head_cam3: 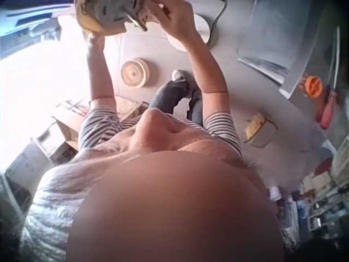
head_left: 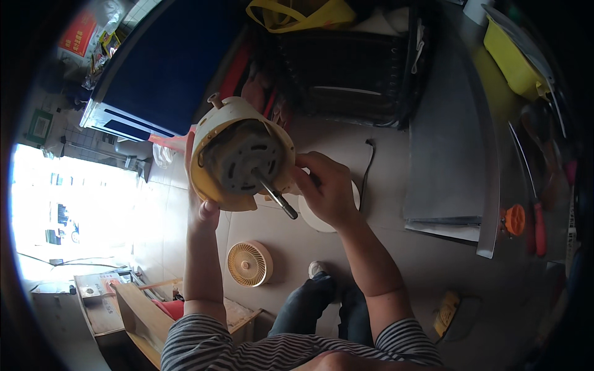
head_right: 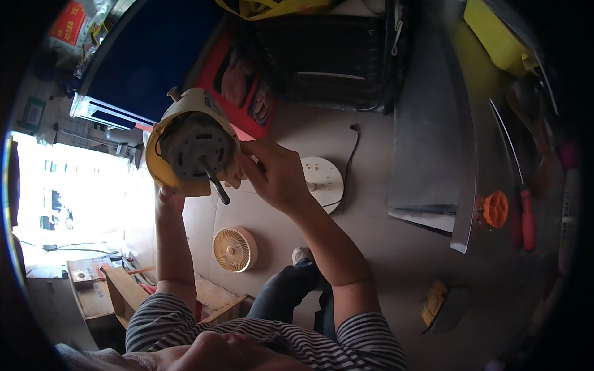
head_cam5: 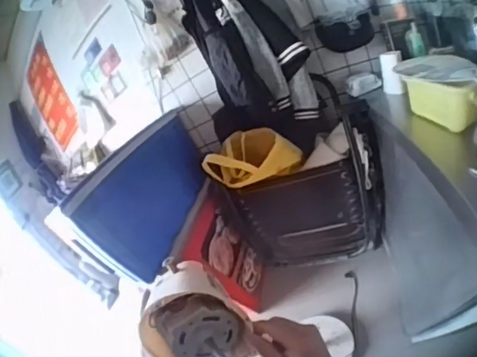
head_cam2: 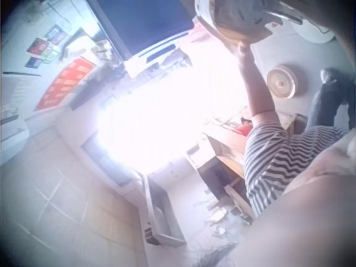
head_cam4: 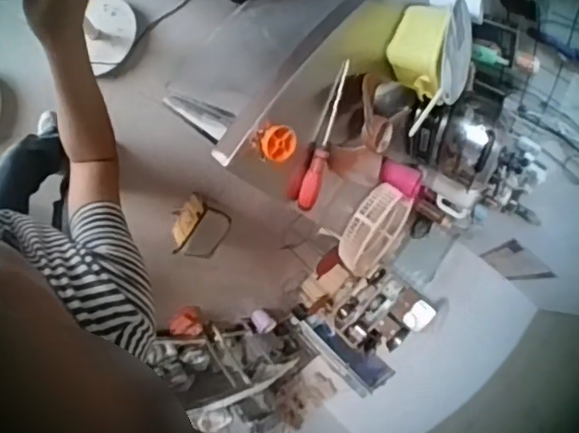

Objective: The person assembles a standing fan by attaching the front grille, inserting the motor housing onto the stand, and securing it with a screw. The person then attaches the rear grille to complete the assembly.

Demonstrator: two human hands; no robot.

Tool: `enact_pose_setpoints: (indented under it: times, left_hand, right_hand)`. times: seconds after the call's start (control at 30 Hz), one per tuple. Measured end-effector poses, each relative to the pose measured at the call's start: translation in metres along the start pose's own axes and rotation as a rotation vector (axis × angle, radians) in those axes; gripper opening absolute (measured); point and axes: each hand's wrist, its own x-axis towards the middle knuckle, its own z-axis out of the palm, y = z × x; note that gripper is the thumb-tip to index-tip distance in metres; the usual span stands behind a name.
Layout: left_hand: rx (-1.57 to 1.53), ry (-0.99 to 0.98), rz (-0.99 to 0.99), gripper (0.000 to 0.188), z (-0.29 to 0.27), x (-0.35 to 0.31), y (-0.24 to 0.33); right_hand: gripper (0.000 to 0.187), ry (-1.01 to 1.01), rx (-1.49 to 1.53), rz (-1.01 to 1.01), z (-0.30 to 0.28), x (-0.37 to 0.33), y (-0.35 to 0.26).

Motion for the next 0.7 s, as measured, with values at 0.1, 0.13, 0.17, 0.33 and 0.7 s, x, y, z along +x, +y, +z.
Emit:
enact_pose_setpoints:
  times: [0.1, 0.13, 0.17, 0.33, 0.7]
  left_hand:
    - [-0.036, -0.06, 0.025, 0.135, 0.011, 0.0, 0.016]
    - [-0.056, -0.092, 0.044, 0.136, 0.015, 0.001, 0.021]
    - [-0.078, -0.119, 0.066, 0.137, 0.018, 0.002, 0.026]
    - [-0.137, -0.16, 0.091, 0.138, 0.021, 0.002, 0.034]
    - [0.289, -0.157, 0.083, 0.144, -0.002, -0.002, 0.031]
  right_hand:
    - [0.013, -0.022, -0.021, 0.035, -0.002, -0.003, -0.001]
    - [0.014, -0.034, -0.035, 0.041, -0.003, -0.004, -0.002]
    - [0.014, -0.044, -0.049, 0.046, -0.003, -0.004, -0.004]
    - [0.015, -0.037, -0.124, 0.188, -0.004, -0.006, -0.023]
    - [0.014, -0.316, -0.437, 0.491, -0.008, 0.012, -0.063]
